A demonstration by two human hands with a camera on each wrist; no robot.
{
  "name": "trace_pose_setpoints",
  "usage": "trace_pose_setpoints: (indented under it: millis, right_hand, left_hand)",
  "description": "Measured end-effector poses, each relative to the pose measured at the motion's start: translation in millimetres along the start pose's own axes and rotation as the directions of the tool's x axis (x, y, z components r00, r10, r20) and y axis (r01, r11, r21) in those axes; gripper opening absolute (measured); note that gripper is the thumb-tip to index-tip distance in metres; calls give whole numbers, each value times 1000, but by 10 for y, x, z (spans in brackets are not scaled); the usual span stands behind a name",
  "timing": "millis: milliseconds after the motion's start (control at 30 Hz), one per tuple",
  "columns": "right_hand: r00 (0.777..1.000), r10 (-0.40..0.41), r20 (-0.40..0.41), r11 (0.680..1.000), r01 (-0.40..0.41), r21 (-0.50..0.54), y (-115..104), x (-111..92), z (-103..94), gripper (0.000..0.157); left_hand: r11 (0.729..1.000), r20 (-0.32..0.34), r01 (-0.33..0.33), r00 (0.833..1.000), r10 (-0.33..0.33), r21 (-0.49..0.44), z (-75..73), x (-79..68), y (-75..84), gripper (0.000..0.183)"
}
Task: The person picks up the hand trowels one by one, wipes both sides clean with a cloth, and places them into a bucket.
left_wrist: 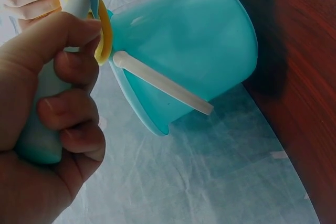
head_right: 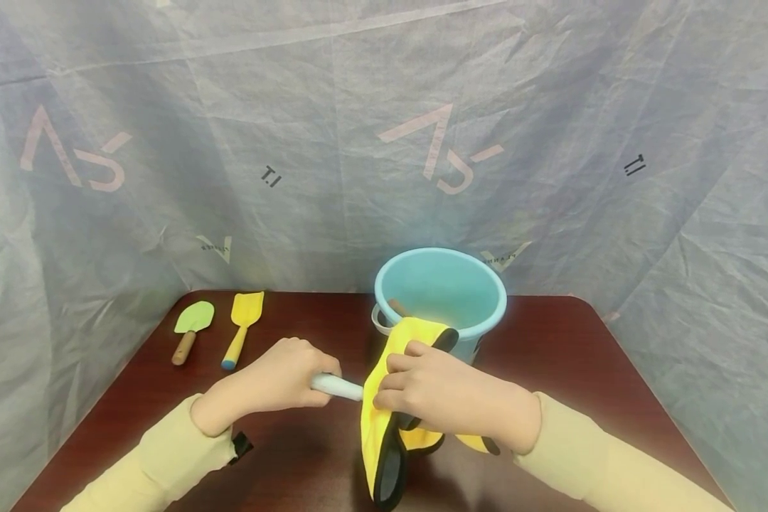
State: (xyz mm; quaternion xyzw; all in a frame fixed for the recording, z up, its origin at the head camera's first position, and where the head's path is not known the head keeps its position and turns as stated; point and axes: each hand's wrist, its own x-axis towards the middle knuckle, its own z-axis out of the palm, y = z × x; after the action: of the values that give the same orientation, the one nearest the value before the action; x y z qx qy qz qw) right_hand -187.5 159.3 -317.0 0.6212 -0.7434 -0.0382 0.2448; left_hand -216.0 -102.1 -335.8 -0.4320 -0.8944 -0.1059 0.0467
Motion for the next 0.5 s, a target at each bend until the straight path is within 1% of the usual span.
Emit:
trace_pose_setpoints:
  millis: [100,333,500]
  right_hand:
    - [1000,4,16,1000,-4,-4,-13,2,1,44]
    - [996,25,81,1000,-26,12,-31,-11,8,40]
    - [994,38,99,999,-39,14,-43,-18,-3,40]
  left_hand:
    - [1000,-3,-3,1000,3,1,3,1,8,9]
    - [1000,21,4,1000,-4,-10,5,6,24,9]
    - [1000,24,1,1000,0,-8,3,7,26,10]
